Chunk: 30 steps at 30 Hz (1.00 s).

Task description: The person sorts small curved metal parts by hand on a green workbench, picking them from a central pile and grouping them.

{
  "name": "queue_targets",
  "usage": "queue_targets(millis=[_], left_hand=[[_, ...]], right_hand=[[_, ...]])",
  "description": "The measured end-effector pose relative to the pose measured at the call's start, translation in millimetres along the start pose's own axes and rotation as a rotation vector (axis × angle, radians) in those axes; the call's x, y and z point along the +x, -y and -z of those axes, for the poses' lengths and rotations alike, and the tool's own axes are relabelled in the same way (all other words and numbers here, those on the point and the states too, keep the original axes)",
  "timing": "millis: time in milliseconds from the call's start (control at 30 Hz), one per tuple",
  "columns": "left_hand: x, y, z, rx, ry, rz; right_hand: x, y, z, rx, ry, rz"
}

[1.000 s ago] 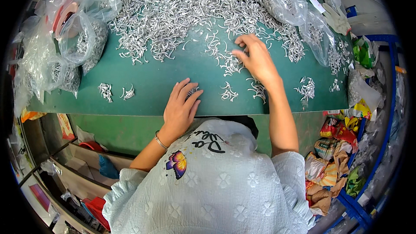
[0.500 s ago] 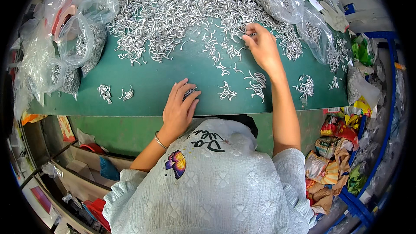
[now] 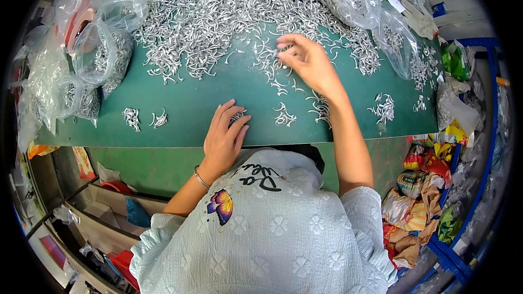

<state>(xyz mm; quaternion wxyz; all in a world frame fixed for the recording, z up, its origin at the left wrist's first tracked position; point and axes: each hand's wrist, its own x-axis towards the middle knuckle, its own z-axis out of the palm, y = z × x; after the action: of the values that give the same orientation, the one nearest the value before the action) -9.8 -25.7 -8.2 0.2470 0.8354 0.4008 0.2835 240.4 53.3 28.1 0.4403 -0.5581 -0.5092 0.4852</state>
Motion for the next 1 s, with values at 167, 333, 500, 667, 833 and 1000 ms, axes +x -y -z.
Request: queue_targets(millis=[167,333,500,667,833,1000], left_hand=[[1.3,-0.5,-0.1,-0.008,-0.006,0.006],[1.2,-1.3,1.0,-0.001,-0.006,0.007],[0.7,-0.3,0.1,0.001,-0.008,-0.001],[0.0,0.2,-0.6,-0.006,-0.005,-0.006],[0.3,-0.1,0.0,0.004,0.0,-0.009],[0.7,-0.7,0.0,0.005,-0.016,0.008]], right_hand=[[-0.3,-12.0,20.9,-0.467,-0.187,0.028],[1.1,-18.4,-3.3,-0.773,-0.124,0.289],[9.5,-24.6,4.4,-0.752,-0.177,0.24],[2.1,-11.5,14.8,-0.73,-0.379,0.143],[-8.7,-11.4,-6.6,-0.985,-0.144,0.388],[-5.5,-12.6,-13.9,-0.922,-0.105,0.336]])
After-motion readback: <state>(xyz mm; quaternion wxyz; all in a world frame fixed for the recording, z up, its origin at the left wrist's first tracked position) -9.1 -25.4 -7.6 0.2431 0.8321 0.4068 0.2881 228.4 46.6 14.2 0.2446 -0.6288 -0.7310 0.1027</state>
